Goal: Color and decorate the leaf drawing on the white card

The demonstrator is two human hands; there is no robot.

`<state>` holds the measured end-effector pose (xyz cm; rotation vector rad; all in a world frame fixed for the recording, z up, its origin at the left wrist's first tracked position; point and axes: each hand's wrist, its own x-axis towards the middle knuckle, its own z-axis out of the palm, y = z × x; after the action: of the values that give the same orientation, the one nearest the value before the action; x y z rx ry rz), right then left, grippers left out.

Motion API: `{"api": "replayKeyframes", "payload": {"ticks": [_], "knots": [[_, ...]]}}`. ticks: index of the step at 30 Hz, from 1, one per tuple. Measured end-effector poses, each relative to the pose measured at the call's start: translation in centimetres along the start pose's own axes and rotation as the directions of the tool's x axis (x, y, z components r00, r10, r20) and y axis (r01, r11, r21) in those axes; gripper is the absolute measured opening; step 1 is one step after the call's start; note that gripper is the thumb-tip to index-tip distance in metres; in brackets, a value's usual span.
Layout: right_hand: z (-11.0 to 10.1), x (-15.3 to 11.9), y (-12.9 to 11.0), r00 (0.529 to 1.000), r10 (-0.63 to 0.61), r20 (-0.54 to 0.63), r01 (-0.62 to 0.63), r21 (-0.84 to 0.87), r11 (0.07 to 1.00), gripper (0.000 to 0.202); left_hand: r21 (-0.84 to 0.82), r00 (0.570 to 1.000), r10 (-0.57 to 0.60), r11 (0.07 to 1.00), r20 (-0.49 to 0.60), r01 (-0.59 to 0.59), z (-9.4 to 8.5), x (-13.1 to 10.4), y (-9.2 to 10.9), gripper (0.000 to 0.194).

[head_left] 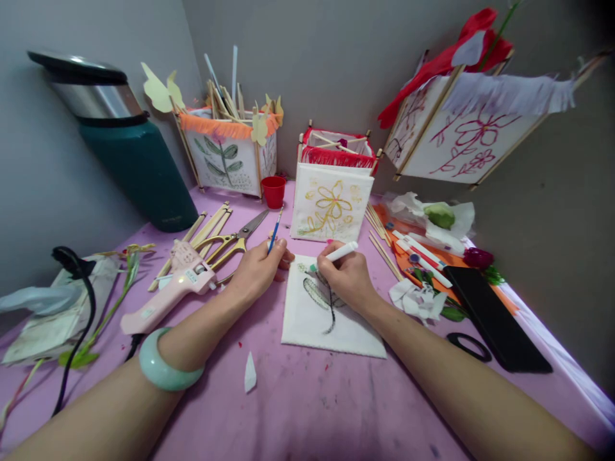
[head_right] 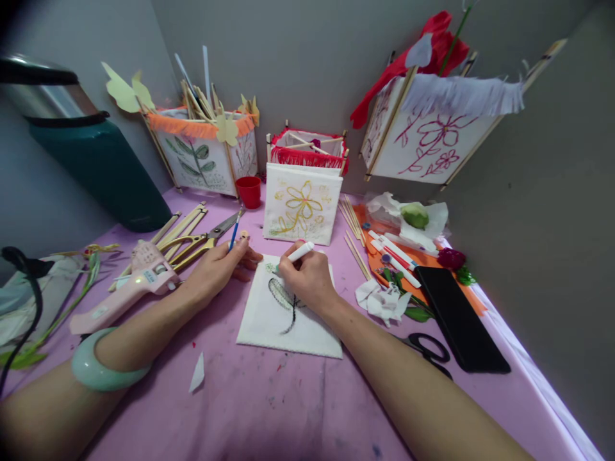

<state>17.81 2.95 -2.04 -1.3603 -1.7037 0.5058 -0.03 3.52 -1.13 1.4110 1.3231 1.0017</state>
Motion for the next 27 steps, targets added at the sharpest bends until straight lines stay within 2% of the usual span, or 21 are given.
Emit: {"api": "replayKeyframes", "payload": {"ticks": [2,4,7,9,13,19,27], "knots": [[0.1,0.1,0.2,1.0,0.009,-0.012,-0.009,0.037,0.999,0.009,0.0,1.0,-0.002,1.0,-0.002,0.002,0.0,0.0,0.0,0.053],[0.1,0.3,0.4,0.998,0.051,-0.037,-0.045,0.155,0.987,0.01,0.003,1.0,-0.004,1.0,-0.007,0.004,0.0,0.0,0.0,0.053],[-0.5,0.8,0.5,0.986,0.151,-0.07,-0.115,0.366,0.924,0.013,0.006,1.0,-0.008,1.0,-0.005,0.008,0.0,0.0,0.0,0.053],[-1.1,1.1,0.4,0.981,0.181,-0.069,-0.135,0.432,0.892,0.015,0.014,1.0,-0.014,1.0,-0.003,0.014,0.0,0.0,0.0,0.053],[-2.1,0.6,-0.1,0.984,0.167,-0.067,-0.123,0.43,0.894,0.018,0.028,1.0,0.006,1.0,0.004,-0.006,-0.1,0.0,-0.1,0.052],[-1.9,-1.9,0.1,0.993,0.114,0.019,-0.115,0.246,0.962,0.018,-0.001,1.0,0.019,1.0,0.022,-0.019,0.1,0.0,-0.3,0.051],[-1.4,-1.0,0.3,0.994,0.106,0.002,-0.104,0.238,0.966,0.015,-0.025,1.0,-0.003,1.0,0.006,0.004,0.2,0.0,-0.2,0.048]]}}
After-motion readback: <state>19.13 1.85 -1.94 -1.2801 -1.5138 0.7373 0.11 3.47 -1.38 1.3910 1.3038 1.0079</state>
